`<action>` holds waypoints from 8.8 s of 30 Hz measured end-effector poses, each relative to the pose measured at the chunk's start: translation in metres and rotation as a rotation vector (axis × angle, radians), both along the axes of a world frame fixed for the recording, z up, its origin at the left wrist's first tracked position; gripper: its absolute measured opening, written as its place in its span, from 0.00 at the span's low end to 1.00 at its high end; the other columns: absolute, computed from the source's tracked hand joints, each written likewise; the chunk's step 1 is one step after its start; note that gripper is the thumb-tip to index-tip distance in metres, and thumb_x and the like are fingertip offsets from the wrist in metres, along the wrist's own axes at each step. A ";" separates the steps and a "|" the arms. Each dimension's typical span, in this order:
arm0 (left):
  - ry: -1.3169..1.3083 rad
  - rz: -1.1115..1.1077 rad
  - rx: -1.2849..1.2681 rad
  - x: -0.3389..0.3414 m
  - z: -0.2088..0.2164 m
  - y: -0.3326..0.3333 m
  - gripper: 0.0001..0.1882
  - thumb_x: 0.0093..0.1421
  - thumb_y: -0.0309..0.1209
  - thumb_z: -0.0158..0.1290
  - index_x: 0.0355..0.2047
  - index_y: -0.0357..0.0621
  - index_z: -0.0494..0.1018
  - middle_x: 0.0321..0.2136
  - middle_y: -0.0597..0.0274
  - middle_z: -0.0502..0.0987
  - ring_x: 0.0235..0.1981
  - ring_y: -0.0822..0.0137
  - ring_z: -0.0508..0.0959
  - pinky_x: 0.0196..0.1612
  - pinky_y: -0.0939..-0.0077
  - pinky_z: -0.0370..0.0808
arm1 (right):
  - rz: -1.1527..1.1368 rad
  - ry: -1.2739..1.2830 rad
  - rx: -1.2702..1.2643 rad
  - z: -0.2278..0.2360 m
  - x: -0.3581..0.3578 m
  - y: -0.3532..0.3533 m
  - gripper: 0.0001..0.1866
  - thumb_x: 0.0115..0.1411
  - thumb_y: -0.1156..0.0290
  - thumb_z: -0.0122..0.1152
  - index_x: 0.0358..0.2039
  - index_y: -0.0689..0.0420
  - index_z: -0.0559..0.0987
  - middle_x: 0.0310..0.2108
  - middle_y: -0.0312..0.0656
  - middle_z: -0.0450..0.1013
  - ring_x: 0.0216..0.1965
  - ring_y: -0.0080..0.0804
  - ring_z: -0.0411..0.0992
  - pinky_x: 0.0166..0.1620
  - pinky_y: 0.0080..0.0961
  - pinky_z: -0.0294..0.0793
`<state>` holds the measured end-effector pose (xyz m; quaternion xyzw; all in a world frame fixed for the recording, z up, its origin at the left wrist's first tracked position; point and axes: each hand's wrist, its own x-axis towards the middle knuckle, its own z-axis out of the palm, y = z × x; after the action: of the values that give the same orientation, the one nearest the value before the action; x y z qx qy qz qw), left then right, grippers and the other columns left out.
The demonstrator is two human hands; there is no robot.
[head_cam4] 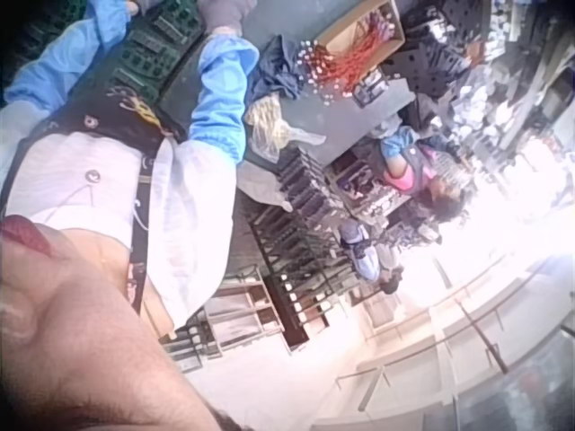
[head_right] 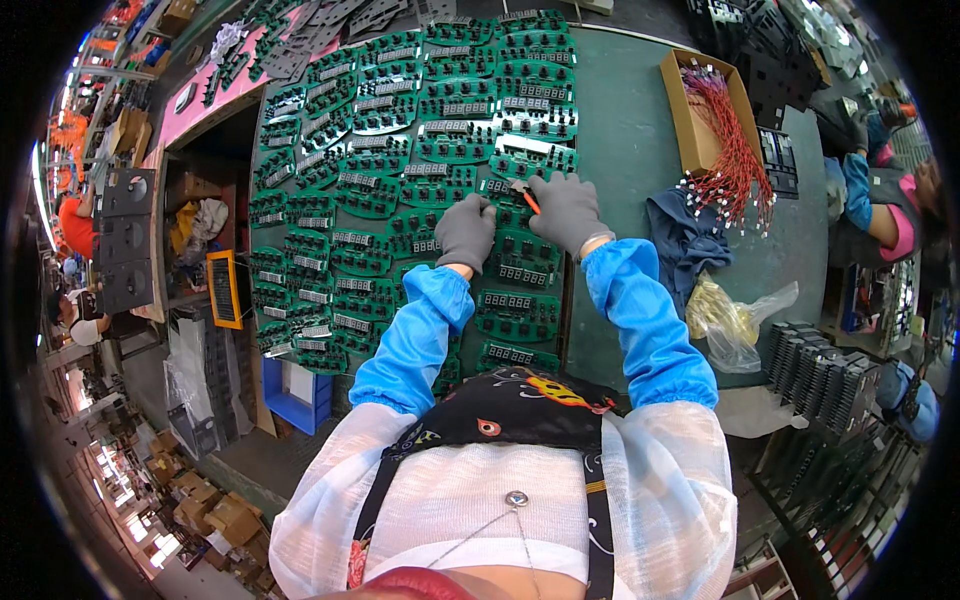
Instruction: The person trims electronic components on a large PCB panel using pliers.
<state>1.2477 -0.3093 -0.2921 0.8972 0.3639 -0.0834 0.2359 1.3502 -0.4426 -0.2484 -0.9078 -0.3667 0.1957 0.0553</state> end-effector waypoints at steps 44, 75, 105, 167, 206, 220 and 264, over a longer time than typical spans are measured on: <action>0.036 0.061 0.019 0.008 -0.004 -0.003 0.12 0.56 0.42 0.54 0.34 0.50 0.77 0.32 0.54 0.80 0.36 0.53 0.80 0.38 0.57 0.75 | 0.342 -0.449 0.054 -0.011 -0.015 0.022 0.22 0.51 0.70 0.59 0.48 0.52 0.73 0.39 0.39 0.71 0.45 0.39 0.67 0.44 0.40 0.63; 0.007 0.042 -0.018 0.012 -0.014 0.004 0.12 0.54 0.42 0.54 0.34 0.49 0.78 0.31 0.53 0.80 0.36 0.52 0.79 0.39 0.57 0.74 | -0.687 0.950 0.678 -0.024 -0.008 -0.006 0.29 0.52 0.71 0.60 0.56 0.63 0.70 0.35 0.38 0.75 0.37 0.28 0.72 0.46 0.26 0.72; 0.063 0.031 -0.034 0.019 0.000 0.001 0.12 0.54 0.41 0.54 0.33 0.49 0.79 0.32 0.53 0.80 0.37 0.52 0.80 0.41 0.58 0.75 | -0.450 0.476 0.657 -0.062 -0.024 -0.014 0.31 0.48 0.70 0.64 0.56 0.55 0.71 0.44 0.48 0.70 0.44 0.41 0.71 0.47 0.33 0.71; -0.198 -0.326 0.388 0.072 -0.017 -0.007 0.09 0.54 0.40 0.57 0.30 0.51 0.78 0.34 0.66 0.73 0.36 0.60 0.75 0.33 0.63 0.75 | 0.160 0.218 0.546 -0.013 0.102 -0.045 0.26 0.44 0.73 0.66 0.49 0.51 0.76 0.38 0.43 0.70 0.43 0.45 0.69 0.46 0.35 0.72; -0.230 -0.280 0.408 0.071 -0.025 -0.012 0.09 0.53 0.41 0.57 0.29 0.52 0.78 0.32 0.65 0.73 0.34 0.60 0.75 0.32 0.63 0.75 | 0.191 -0.230 0.142 -0.023 0.091 0.009 0.27 0.45 0.66 0.64 0.50 0.47 0.75 0.43 0.38 0.70 0.48 0.37 0.68 0.46 0.37 0.67; -0.440 -0.239 0.382 0.061 -0.044 -0.014 0.12 0.55 0.39 0.56 0.36 0.49 0.78 0.37 0.66 0.75 0.37 0.60 0.74 0.37 0.64 0.74 | 0.282 -0.123 0.097 -0.014 0.108 0.009 0.26 0.45 0.65 0.66 0.48 0.44 0.75 0.42 0.37 0.70 0.47 0.36 0.69 0.48 0.39 0.64; -0.376 -0.230 0.220 0.058 -0.011 -0.006 0.15 0.52 0.40 0.58 0.38 0.48 0.77 0.39 0.64 0.75 0.38 0.59 0.75 0.39 0.66 0.75 | 0.020 0.020 0.460 0.009 0.085 -0.028 0.27 0.46 0.72 0.64 0.50 0.48 0.77 0.40 0.42 0.71 0.42 0.43 0.72 0.43 0.36 0.73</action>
<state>1.3052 -0.3148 -0.3028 0.9527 0.2160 0.0986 0.1894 1.4351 -0.4703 -0.2397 -0.8656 -0.4103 0.1162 0.2625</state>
